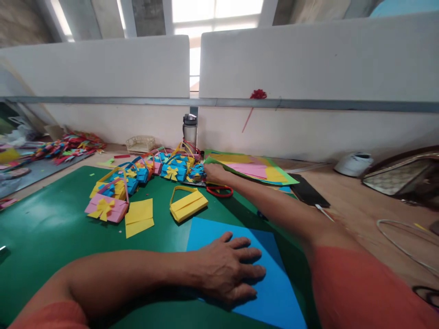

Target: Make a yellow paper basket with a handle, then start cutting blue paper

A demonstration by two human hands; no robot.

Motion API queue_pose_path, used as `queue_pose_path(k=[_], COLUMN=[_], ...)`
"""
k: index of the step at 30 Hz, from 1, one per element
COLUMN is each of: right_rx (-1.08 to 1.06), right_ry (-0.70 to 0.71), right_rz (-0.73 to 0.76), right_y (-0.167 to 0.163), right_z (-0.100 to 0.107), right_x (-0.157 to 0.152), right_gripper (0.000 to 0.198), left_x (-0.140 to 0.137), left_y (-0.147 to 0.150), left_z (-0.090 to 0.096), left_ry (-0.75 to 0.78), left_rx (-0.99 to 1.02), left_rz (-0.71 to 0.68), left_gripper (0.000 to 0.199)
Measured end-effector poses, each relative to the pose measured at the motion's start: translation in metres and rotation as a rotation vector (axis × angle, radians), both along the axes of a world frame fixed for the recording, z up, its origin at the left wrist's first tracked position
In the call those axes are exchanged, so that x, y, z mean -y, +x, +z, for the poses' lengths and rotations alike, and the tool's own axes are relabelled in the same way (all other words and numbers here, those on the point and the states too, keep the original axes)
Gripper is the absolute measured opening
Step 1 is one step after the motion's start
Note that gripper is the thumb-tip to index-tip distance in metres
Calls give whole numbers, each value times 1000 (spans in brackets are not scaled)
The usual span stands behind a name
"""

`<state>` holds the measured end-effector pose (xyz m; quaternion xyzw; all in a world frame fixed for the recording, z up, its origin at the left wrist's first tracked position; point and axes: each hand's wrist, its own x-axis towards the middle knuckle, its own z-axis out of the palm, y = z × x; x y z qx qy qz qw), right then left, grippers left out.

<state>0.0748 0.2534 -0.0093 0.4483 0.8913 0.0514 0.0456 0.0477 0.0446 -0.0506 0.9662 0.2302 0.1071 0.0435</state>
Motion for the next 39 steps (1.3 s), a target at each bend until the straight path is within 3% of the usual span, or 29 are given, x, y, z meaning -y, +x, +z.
queue_pose_path(k=[5, 12, 17, 23, 27, 30, 35, 39], right_rx=[-214, -425, -553, -712, -761, -784, -719, -488], right_ry=[-22, -326, -385, -319, -283, -167, 25, 70], right_rz=[-38, -216, -227, -171, -171, -151, -126, -159], right_y=[11, 29, 55, 100, 151, 184, 210, 212], right_z=[15, 36, 35, 25, 16, 5, -18, -26], right_x=[2, 13, 41, 117, 187, 227, 234, 222], right_gripper=[35, 34, 33, 8, 8, 19, 31, 36], left_x=[0, 1, 2, 1, 1, 2, 8, 13], left_y=[0, -1, -1, -3, -6, -10, -13, -19], left_z=[-2, -4, -5, -13, -17, -18, -14, -10], left_ry=[8, -6, -19, -52, -52, -77, -92, -107], left_rx=[9, 12, 13, -19, -15, -43, -113, -177], left_rz=[18, 23, 30, 61, 53, 46, 71, 113], left_gripper=[39, 41, 39, 41, 44, 53, 78, 77])
